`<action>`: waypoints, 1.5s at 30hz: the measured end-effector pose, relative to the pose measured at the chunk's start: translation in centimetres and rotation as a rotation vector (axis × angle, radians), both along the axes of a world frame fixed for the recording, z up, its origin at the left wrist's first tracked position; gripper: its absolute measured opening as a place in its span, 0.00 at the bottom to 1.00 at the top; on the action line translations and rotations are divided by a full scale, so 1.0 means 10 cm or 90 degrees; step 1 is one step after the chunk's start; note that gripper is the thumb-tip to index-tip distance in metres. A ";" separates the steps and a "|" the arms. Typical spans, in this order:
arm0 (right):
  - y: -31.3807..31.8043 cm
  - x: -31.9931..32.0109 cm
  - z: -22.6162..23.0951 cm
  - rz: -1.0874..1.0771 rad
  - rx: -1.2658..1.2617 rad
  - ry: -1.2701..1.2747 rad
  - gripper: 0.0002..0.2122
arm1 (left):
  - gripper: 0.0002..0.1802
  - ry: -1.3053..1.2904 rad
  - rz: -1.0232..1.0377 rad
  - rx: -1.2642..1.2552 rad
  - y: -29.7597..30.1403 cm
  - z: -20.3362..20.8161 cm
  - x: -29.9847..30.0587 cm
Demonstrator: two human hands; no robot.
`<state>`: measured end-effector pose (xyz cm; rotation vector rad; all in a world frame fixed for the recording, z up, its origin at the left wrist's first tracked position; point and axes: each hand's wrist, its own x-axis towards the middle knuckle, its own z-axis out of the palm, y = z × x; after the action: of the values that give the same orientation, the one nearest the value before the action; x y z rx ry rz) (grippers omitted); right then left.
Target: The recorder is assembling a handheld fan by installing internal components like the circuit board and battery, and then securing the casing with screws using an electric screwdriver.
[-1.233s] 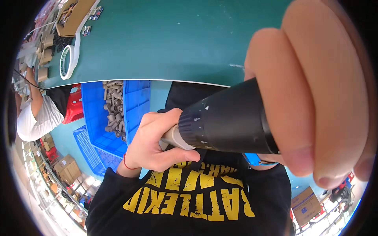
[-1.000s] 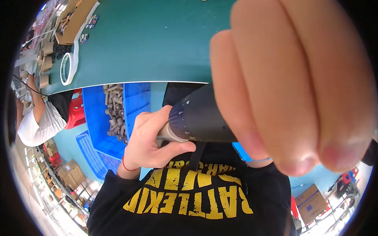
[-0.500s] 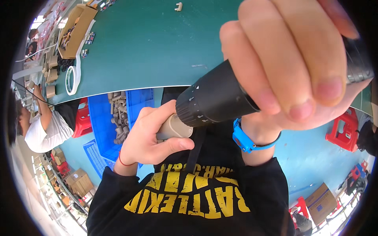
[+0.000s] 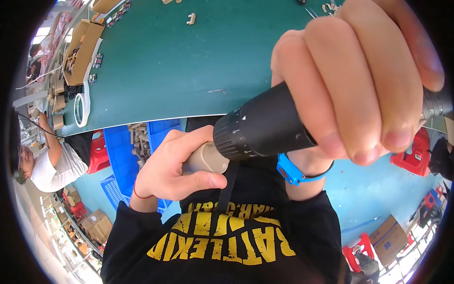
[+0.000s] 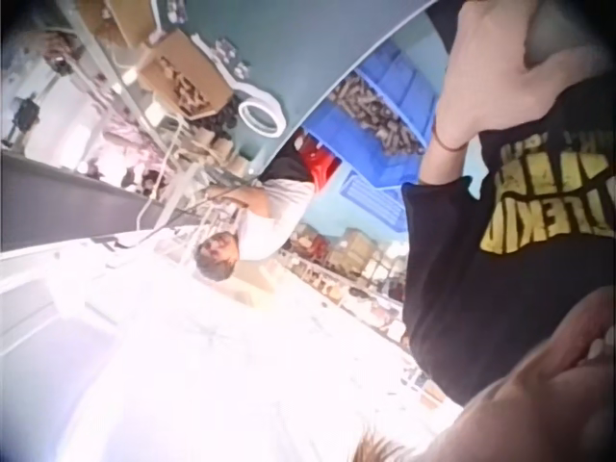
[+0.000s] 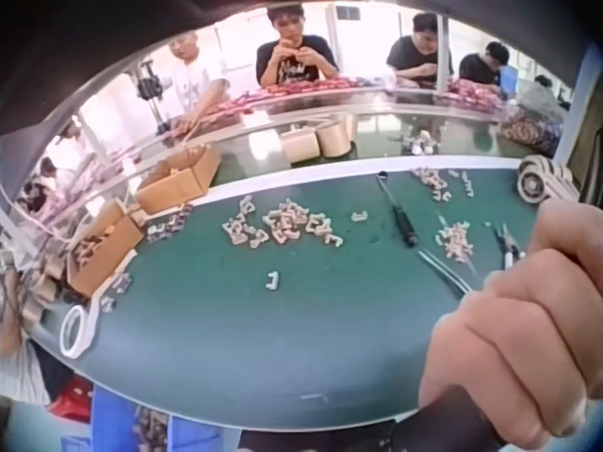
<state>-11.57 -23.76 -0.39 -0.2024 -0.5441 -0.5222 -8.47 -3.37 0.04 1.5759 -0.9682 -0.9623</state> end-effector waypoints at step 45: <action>-0.12 0.15 0.30 -0.484 -0.178 0.213 0.42 | 0.37 0.335 0.237 -0.040 -0.43 0.13 0.43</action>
<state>-10.05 -24.98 2.57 -0.7658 -0.1913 -1.1247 -4.21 -7.63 1.36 1.2899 -0.3210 -0.9942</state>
